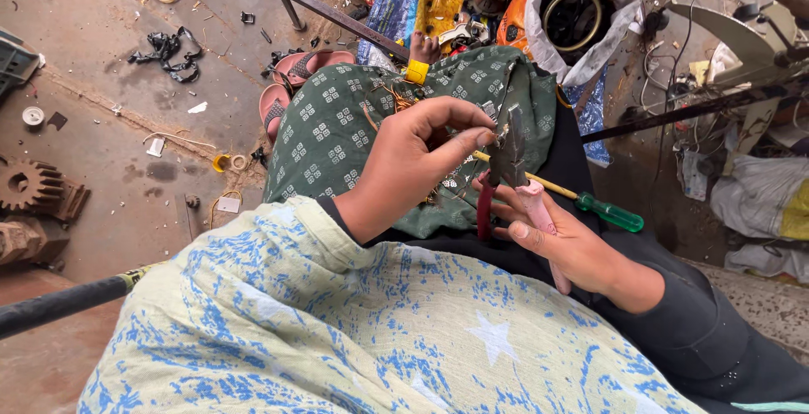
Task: The person is repairing a small yellow electrical component by stripping copper wires with pliers and using a screwdriver to adjust internal connections. They repeatedly strip, twist, and insert the wires into the component while seated in a workshop environment.
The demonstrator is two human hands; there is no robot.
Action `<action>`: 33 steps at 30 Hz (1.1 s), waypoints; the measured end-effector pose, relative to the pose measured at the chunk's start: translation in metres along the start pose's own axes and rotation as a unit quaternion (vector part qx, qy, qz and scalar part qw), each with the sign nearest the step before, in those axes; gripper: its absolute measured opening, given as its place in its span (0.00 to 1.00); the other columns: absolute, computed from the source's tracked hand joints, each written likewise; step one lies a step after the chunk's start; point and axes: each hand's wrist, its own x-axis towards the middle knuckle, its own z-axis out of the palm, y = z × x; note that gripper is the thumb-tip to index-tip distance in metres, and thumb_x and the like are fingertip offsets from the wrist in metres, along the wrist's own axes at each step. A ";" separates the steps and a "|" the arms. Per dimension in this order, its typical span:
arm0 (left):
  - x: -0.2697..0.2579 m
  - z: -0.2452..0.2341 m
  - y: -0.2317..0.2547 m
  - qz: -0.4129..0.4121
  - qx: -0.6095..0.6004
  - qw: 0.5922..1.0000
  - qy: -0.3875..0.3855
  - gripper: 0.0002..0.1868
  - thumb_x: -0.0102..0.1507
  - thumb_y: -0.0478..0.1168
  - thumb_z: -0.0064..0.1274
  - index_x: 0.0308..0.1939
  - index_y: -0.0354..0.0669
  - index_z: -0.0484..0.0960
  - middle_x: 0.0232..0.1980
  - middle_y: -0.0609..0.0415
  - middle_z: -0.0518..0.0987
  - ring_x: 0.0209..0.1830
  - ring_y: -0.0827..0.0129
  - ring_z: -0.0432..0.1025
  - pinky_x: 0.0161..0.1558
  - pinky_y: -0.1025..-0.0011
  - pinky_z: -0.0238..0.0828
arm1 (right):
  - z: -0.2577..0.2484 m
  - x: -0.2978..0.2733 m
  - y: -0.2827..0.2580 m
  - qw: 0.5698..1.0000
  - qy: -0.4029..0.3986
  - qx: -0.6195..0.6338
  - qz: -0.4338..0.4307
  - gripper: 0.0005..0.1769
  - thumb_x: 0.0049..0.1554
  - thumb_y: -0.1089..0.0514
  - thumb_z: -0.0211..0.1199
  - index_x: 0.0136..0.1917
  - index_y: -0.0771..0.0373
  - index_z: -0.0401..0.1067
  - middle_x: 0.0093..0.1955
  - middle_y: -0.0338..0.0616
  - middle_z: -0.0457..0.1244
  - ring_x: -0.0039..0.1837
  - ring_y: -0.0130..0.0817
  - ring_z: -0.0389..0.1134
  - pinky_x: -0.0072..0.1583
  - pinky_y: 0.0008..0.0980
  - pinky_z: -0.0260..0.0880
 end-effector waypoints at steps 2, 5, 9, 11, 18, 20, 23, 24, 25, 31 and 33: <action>0.000 0.000 0.007 0.012 0.083 0.996 0.007 0.08 0.66 0.35 0.60 0.48 0.38 0.84 0.42 0.59 0.85 0.35 0.82 0.74 0.37 0.80 0.72 | 0.001 0.000 -0.002 1.000 -0.005 0.019 -0.015 0.43 0.64 0.48 0.53 0.84 0.61 0.37 0.85 0.53 0.44 0.84 0.48 0.48 0.77 0.49 0.51; 0.001 -0.002 0.014 0.057 0.187 0.981 0.005 0.08 0.64 0.36 0.62 0.46 0.42 0.85 0.42 0.59 0.85 0.32 0.77 0.74 0.35 0.77 0.71 | 0.000 -0.002 0.002 1.000 0.013 0.021 -0.019 0.40 0.64 0.48 0.54 0.82 0.62 0.43 0.79 0.52 0.51 0.80 0.46 0.54 0.75 0.49 0.54; 0.000 -0.006 0.016 0.208 0.253 0.945 -0.002 0.09 0.64 0.36 0.63 0.48 0.45 0.83 0.44 0.57 0.83 0.41 0.66 0.78 0.44 0.70 0.75 | -0.006 -0.003 0.008 0.998 0.051 0.017 0.015 0.33 0.64 0.50 0.55 0.76 0.65 0.53 0.66 0.49 0.60 0.67 0.41 0.64 0.66 0.46 0.63; 0.001 -0.008 0.016 0.249 0.288 0.925 -0.008 0.09 0.64 0.36 0.63 0.48 0.45 0.82 0.44 0.56 0.82 0.43 0.62 0.78 0.46 0.66 0.75 | -0.005 -0.004 0.009 0.995 0.074 0.046 0.047 0.32 0.62 0.51 0.56 0.75 0.64 0.55 0.62 0.46 0.61 0.62 0.38 0.67 0.62 0.44 0.67; 0.002 -0.024 0.026 0.358 0.459 0.811 -0.059 0.09 0.63 0.35 0.59 0.48 0.44 0.84 0.45 0.54 0.82 0.41 0.61 0.77 0.40 0.65 0.74 | 0.002 -0.004 0.008 0.995 0.083 0.054 0.003 0.30 0.62 0.57 0.58 0.74 0.65 0.58 0.58 0.47 0.62 0.55 0.34 0.67 0.57 0.38 0.71; 0.001 -0.022 0.029 0.348 0.445 0.824 -0.050 0.07 0.64 0.36 0.59 0.46 0.44 0.84 0.43 0.54 0.82 0.39 0.62 0.77 0.39 0.65 0.74 | 0.006 -0.004 0.005 0.992 0.113 -0.025 -0.046 0.29 0.62 0.59 0.60 0.74 0.65 0.59 0.58 0.45 0.61 0.55 0.33 0.66 0.58 0.35 0.69; -0.004 -0.013 0.029 0.275 0.349 0.896 -0.021 0.05 0.67 0.40 0.60 0.44 0.45 0.83 0.41 0.56 0.81 0.39 0.65 0.78 0.39 0.68 0.76 | 0.013 -0.005 -0.006 0.948 0.170 -0.217 -0.156 0.33 0.61 0.61 0.63 0.76 0.63 0.57 0.59 0.41 0.58 0.56 0.29 0.63 0.60 0.29 0.65; -0.006 -0.008 0.027 0.225 0.294 0.929 -0.019 0.06 0.67 0.40 0.59 0.45 0.44 0.83 0.40 0.57 0.81 0.39 0.68 0.78 0.38 0.70 0.77 | 0.013 -0.005 -0.012 0.927 0.184 -0.268 -0.187 0.35 0.61 0.61 0.64 0.78 0.62 0.56 0.60 0.41 0.57 0.56 0.28 0.62 0.60 0.28 0.65; -0.008 -0.003 0.024 0.175 0.236 0.956 -0.016 0.07 0.67 0.41 0.58 0.46 0.43 0.83 0.40 0.58 0.81 0.38 0.71 0.79 0.36 0.73 0.78 | 0.013 -0.005 -0.017 0.901 0.197 -0.319 -0.217 0.37 0.61 0.61 0.64 0.79 0.62 0.54 0.60 0.40 0.56 0.57 0.28 0.62 0.61 0.28 0.64; -0.010 0.014 -0.002 -0.219 -0.367 0.899 -0.096 0.09 0.69 0.41 0.56 0.42 0.39 0.83 0.33 0.64 0.77 0.20 0.88 0.57 0.21 0.83 0.51 | 0.010 -0.006 -0.018 0.920 0.160 -0.262 -0.242 0.29 0.63 0.62 0.64 0.74 0.62 0.59 0.62 0.43 0.56 0.58 0.32 0.63 0.60 0.32 0.66; -0.006 0.011 -0.007 -0.250 -0.367 0.892 -0.083 0.07 0.67 0.42 0.55 0.42 0.42 0.83 0.33 0.63 0.79 0.19 0.87 0.56 0.20 0.83 0.48 | 0.001 -0.011 -0.015 0.988 0.069 -0.050 -0.127 0.30 0.62 0.62 0.61 0.75 0.65 0.58 0.60 0.48 0.60 0.58 0.36 0.66 0.59 0.36 0.68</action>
